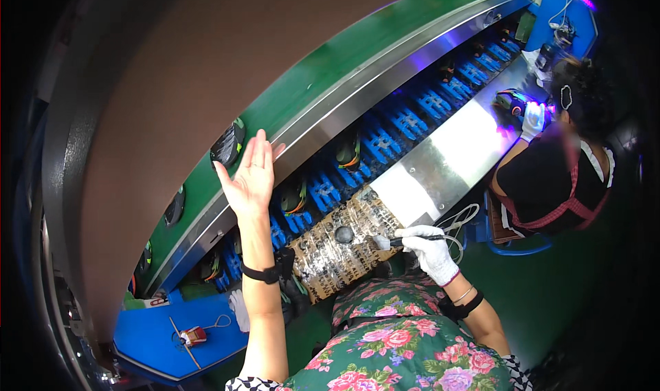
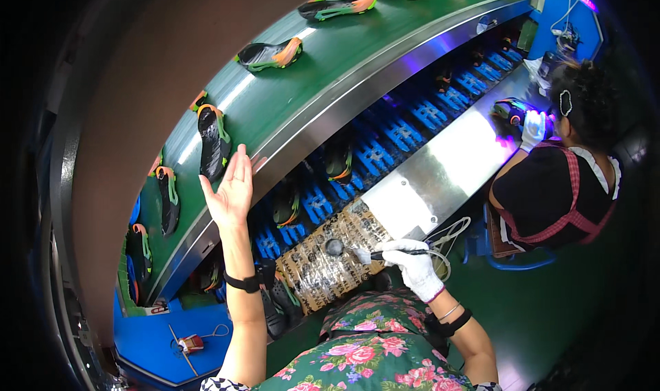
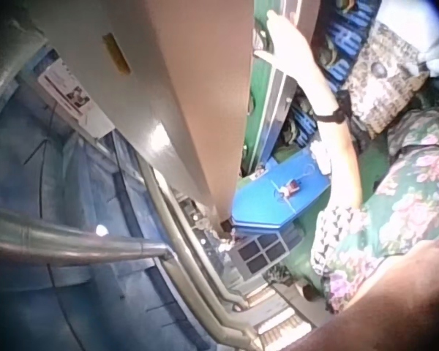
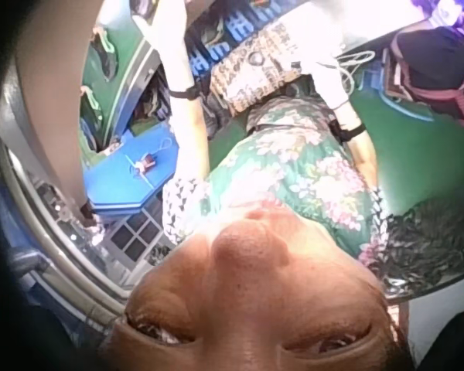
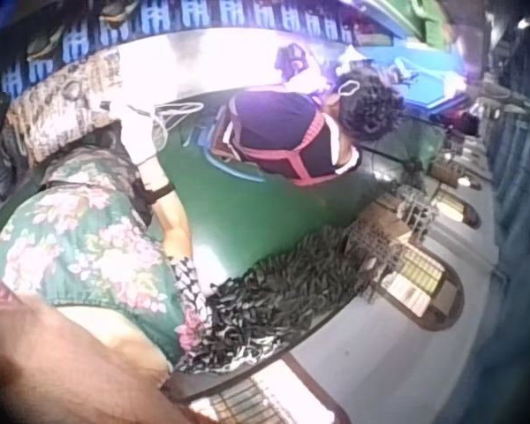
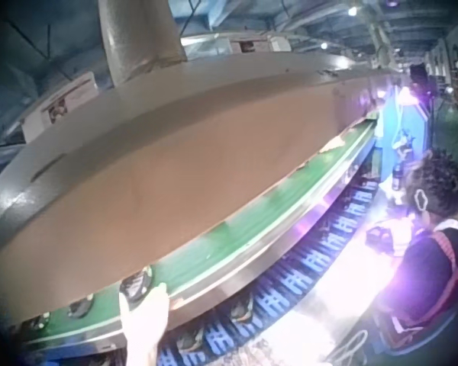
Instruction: The recorder applies a liquid substance, likely adhesive or sealant, to the bottom of various shoe soles using a specialized brush.
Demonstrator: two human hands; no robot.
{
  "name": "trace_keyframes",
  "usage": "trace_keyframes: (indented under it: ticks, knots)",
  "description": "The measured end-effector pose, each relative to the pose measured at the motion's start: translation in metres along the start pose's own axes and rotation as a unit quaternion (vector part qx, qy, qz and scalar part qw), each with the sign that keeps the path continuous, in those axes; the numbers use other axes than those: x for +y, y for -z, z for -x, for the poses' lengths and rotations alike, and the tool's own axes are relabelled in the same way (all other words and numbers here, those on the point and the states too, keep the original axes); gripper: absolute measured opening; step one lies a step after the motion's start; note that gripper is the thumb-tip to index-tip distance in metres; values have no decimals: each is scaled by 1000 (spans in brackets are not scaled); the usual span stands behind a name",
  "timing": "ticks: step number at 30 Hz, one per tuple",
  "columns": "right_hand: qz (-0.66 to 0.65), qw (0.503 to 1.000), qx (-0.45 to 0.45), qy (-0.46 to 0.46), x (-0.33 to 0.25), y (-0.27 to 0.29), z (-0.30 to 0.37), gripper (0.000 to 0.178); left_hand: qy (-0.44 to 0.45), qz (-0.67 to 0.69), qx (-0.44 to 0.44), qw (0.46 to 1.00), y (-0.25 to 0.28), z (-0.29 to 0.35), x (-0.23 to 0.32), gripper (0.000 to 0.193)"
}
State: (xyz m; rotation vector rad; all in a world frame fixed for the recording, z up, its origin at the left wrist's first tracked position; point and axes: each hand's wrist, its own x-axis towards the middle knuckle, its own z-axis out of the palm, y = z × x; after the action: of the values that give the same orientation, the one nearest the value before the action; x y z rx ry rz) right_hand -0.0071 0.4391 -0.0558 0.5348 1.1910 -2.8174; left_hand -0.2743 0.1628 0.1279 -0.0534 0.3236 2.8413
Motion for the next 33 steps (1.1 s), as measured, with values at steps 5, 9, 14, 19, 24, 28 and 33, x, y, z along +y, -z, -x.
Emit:
trace_keyframes:
  ticks: [5,9,14,19,24,28,33]
  knots:
    - [-12,1000,14,13,-3,10,-1,17,-63,-162,44,984,-17,-35,-10,75]
    - [-13,1000,25,13,-14,11,0,16,48,-376,17,925,-52,-57,-48,71]
    - [-48,997,54,26,-16,13,6,11,-28,-654,-78,752,-81,-143,-84,79]
    - [-74,996,52,20,-11,28,10,17,-25,-878,-50,475,-78,-235,-71,80]
    - [-60,997,40,34,-21,23,20,16,-14,-855,-18,518,-55,-253,-43,61]
    - [-55,997,54,27,-23,36,21,19,-76,-843,-49,530,-75,-167,-54,35]
    - [-87,993,62,39,-46,24,25,8,-118,-694,-23,710,-43,-30,-18,20]
